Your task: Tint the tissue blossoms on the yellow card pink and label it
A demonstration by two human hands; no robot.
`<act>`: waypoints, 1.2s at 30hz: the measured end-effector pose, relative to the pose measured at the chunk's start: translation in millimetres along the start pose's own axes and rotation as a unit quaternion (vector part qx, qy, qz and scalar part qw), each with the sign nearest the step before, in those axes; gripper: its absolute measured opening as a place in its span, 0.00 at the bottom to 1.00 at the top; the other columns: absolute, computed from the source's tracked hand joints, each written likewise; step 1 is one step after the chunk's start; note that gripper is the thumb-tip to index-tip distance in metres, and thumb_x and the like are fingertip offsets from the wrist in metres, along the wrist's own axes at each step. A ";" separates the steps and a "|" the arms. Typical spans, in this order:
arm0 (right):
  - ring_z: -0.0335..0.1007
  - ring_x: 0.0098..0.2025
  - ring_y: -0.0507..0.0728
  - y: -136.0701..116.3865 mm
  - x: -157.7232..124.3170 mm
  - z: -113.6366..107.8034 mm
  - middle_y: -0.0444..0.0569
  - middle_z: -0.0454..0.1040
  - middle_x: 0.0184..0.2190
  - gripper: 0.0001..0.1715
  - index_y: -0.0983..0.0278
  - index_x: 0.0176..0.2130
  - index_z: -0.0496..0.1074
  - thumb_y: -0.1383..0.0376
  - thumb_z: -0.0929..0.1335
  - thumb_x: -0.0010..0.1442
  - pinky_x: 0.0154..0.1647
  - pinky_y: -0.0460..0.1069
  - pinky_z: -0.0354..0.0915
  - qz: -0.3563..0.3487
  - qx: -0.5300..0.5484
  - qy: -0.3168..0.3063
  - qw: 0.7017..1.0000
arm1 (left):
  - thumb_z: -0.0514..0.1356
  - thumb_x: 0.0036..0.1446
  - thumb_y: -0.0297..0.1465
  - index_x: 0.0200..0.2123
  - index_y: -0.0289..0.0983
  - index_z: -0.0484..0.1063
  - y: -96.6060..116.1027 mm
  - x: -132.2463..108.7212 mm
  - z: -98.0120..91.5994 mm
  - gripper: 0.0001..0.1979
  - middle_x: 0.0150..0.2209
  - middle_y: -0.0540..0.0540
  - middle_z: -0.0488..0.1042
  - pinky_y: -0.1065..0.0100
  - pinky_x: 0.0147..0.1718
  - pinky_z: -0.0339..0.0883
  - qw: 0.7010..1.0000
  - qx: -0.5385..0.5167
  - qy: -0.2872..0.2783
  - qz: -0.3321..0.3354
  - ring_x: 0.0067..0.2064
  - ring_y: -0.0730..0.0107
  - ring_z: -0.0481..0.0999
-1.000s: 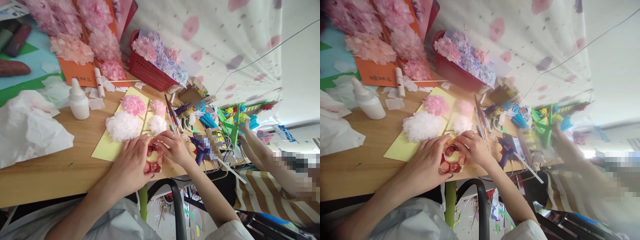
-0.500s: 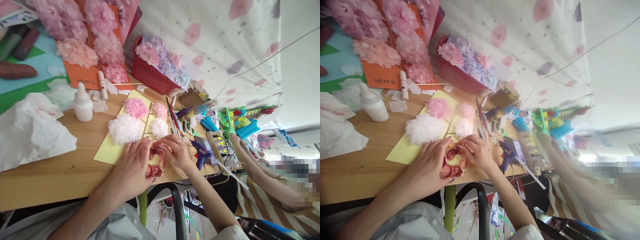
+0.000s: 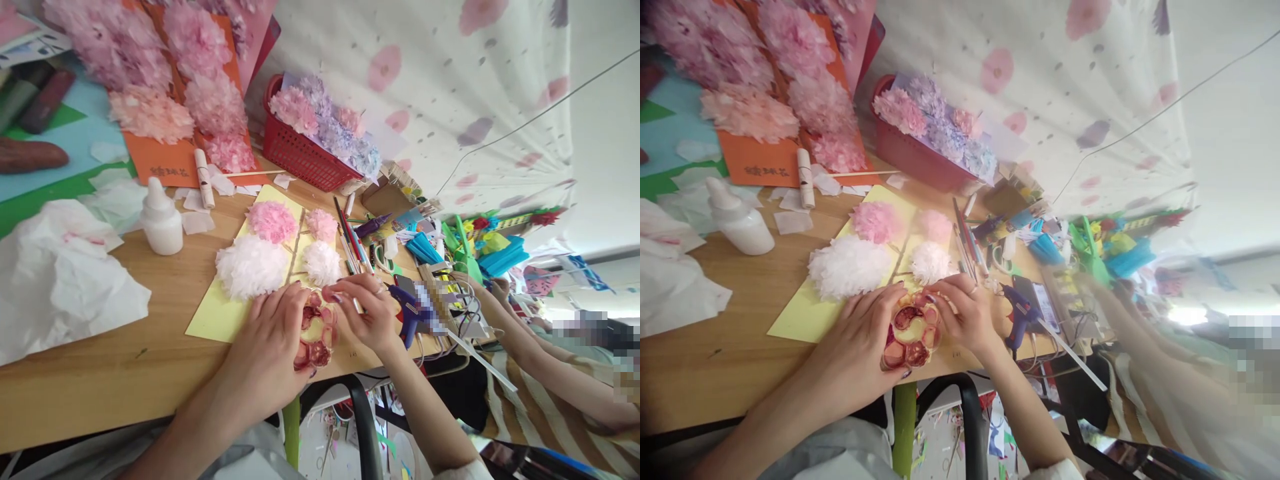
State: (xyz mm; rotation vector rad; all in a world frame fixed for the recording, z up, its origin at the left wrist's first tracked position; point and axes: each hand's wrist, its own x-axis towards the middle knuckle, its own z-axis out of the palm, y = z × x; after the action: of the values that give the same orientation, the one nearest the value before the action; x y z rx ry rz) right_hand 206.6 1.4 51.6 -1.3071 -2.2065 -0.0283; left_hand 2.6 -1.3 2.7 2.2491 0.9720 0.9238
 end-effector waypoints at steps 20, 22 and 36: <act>0.74 0.36 0.56 1.3 1.7 1.5 0.49 0.74 0.35 0.09 0.60 0.43 0.75 0.70 0.65 0.66 0.36 0.51 0.72 0.010 -0.001 -0.003 1.000 | 0.70 0.46 0.30 0.63 0.38 0.49 0.8 0.6 -2.3 0.45 0.61 0.33 0.65 0.43 0.59 0.61 1.000 -0.020 -0.011 -0.013 0.63 0.42 0.64; 0.74 0.36 0.56 0.8 2.7 -0.1 0.49 0.74 0.35 0.09 0.60 0.43 0.75 0.69 0.65 0.67 0.35 0.51 0.72 0.009 0.004 -0.017 1.000 | 0.70 0.46 0.30 0.62 0.36 0.50 0.7 0.8 -2.3 0.45 0.61 0.32 0.65 0.44 0.59 0.61 1.000 -0.013 -0.011 -0.012 0.63 0.42 0.64; 0.74 0.36 0.56 3.4 1.7 -0.6 0.49 0.74 0.35 0.10 0.61 0.44 0.75 0.69 0.65 0.67 0.36 0.52 0.72 0.002 -0.008 -0.017 1.000 | 0.68 0.48 0.32 0.63 0.37 0.49 0.1 1.5 -3.7 0.43 0.62 0.32 0.65 0.43 0.59 0.61 1.000 -0.002 -0.023 -0.007 0.63 0.42 0.65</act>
State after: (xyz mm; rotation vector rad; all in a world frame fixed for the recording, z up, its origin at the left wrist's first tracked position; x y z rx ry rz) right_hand 209.0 4.3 52.0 -1.3296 -2.2364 -0.0226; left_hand 0.6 0.5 5.6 2.2473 0.9618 0.8634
